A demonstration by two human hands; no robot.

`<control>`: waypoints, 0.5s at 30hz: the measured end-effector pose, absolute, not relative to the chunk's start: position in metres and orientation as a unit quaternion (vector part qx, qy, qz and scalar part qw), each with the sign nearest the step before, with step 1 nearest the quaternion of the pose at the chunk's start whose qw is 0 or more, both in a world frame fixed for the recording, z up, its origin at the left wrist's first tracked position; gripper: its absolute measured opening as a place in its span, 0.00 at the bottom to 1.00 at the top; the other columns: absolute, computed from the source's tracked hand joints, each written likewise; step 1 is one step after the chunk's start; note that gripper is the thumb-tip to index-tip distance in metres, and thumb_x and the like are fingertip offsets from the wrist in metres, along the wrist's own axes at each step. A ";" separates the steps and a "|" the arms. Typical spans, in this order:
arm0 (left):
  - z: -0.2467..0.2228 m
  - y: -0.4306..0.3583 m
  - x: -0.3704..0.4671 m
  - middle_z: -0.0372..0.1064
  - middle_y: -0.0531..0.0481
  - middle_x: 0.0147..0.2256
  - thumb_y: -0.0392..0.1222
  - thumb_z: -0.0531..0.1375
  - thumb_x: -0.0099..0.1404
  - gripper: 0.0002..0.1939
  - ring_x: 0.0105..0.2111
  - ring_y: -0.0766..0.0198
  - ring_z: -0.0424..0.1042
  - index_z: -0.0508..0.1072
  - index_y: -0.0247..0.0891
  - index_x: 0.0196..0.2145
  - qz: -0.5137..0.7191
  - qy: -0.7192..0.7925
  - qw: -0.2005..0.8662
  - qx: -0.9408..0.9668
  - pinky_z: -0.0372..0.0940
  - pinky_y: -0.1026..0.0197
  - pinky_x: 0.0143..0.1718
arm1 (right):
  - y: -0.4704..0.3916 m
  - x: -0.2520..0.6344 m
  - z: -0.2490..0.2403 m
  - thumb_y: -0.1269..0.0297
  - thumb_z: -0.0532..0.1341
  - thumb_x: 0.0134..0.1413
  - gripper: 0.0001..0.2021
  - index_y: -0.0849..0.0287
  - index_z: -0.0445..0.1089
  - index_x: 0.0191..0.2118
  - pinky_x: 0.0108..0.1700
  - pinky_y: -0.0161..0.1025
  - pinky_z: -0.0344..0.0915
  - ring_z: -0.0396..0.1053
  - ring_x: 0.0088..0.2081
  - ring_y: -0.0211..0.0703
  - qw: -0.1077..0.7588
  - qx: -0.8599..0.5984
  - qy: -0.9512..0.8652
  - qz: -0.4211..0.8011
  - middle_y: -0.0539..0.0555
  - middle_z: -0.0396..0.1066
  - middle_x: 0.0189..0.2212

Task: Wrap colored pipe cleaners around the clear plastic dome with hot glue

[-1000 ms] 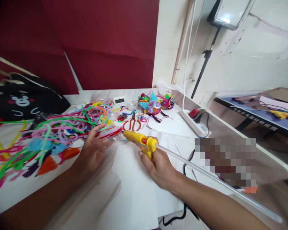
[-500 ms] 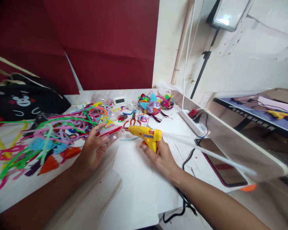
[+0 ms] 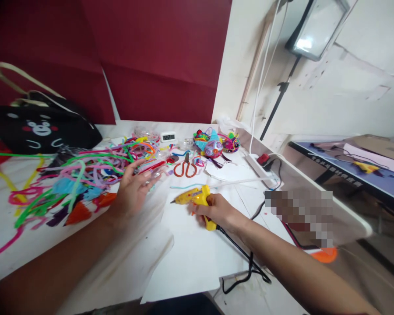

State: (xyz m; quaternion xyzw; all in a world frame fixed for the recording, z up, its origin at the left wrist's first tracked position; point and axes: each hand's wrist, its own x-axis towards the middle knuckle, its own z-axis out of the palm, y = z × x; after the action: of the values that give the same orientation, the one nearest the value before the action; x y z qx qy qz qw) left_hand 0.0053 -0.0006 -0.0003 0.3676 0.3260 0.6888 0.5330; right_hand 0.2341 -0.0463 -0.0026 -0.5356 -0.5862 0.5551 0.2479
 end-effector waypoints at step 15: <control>-0.001 -0.002 0.005 0.75 0.52 0.36 0.38 0.67 0.49 0.26 0.40 0.58 0.76 0.65 0.42 0.46 0.675 0.343 0.524 0.390 0.64 0.50 0.50 | 0.012 0.198 0.024 0.74 0.60 0.54 0.08 0.62 0.75 0.39 0.36 0.35 0.59 0.69 0.34 0.41 0.111 -0.466 -0.873 0.091 0.57 0.73 0.35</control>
State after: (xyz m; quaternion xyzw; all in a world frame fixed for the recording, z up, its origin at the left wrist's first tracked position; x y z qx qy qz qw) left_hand 0.0054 -0.0024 -0.0007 0.3904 0.3426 0.6753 0.5236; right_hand 0.1982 0.0119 0.0241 -0.4657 -0.8732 0.0914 0.1108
